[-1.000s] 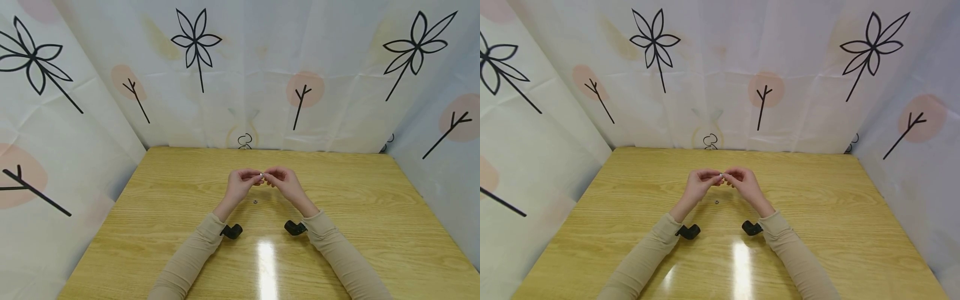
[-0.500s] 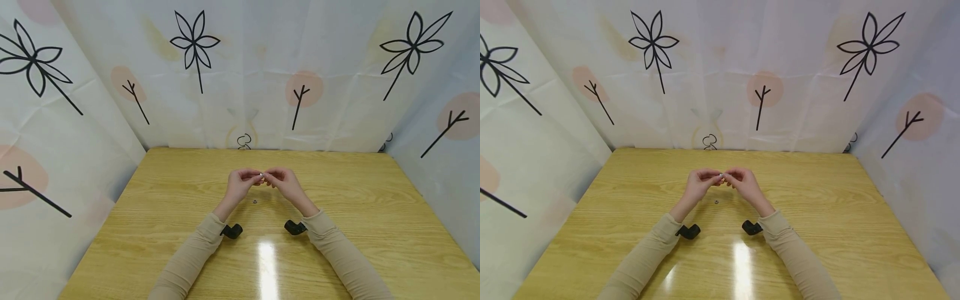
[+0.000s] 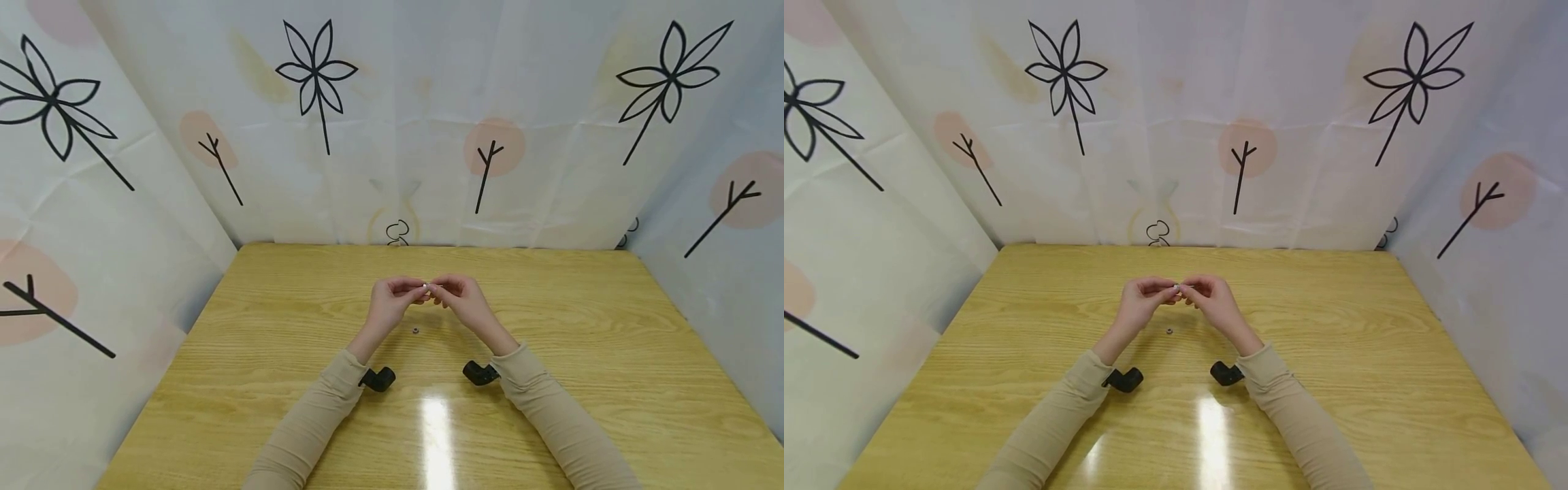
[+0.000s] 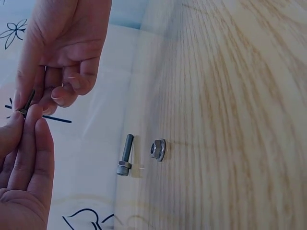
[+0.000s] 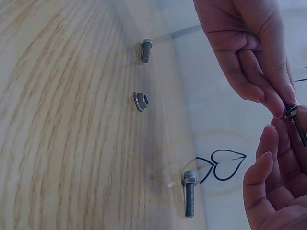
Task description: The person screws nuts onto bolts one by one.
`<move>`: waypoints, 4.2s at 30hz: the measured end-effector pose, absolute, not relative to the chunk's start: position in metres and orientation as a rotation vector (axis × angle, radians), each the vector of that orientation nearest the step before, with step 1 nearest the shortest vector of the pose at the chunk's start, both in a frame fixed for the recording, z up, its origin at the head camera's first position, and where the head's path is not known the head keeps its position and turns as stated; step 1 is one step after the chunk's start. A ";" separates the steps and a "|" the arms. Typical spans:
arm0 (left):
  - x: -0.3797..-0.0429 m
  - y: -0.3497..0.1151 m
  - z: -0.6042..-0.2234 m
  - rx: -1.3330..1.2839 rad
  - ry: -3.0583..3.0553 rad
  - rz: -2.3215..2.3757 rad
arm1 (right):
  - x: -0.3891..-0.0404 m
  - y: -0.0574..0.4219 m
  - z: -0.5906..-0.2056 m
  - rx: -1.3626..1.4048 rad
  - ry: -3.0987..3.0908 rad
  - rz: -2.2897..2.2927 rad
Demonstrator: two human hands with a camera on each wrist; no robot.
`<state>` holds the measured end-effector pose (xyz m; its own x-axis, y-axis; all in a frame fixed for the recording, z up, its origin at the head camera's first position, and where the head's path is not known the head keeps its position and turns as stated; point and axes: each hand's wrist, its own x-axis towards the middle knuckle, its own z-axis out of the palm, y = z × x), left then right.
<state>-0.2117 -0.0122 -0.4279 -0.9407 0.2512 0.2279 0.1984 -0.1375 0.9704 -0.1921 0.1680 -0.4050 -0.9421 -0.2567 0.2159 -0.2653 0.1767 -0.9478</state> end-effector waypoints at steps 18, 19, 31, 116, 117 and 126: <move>-0.212 -0.016 -0.429 0.572 2.024 2.292 | -0.191 0.165 -0.403 0.488 -2.425 1.967; -0.212 -0.016 -0.429 0.575 2.023 2.292 | -0.189 0.164 -0.399 0.476 -2.424 1.975; -0.212 -0.017 -0.429 0.562 2.006 2.310 | -0.191 0.163 -0.404 0.469 -2.424 1.924; -0.218 -0.014 -0.433 0.582 1.998 2.298 | -0.183 0.162 -0.388 0.469 -2.445 1.899; -0.218 -0.014 -0.433 0.582 1.995 2.297 | -0.182 0.162 -0.388 0.463 -2.452 1.897; -0.219 -0.012 -0.434 0.576 2.005 2.302 | -0.185 0.163 -0.392 0.475 -2.446 1.914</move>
<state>-0.2191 -0.0119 -0.4341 -0.9307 0.2653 0.2519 0.2131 -0.1664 0.9628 -0.1851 0.1634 -0.3920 -0.9543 -0.2355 0.1837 -0.2350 0.2122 -0.9485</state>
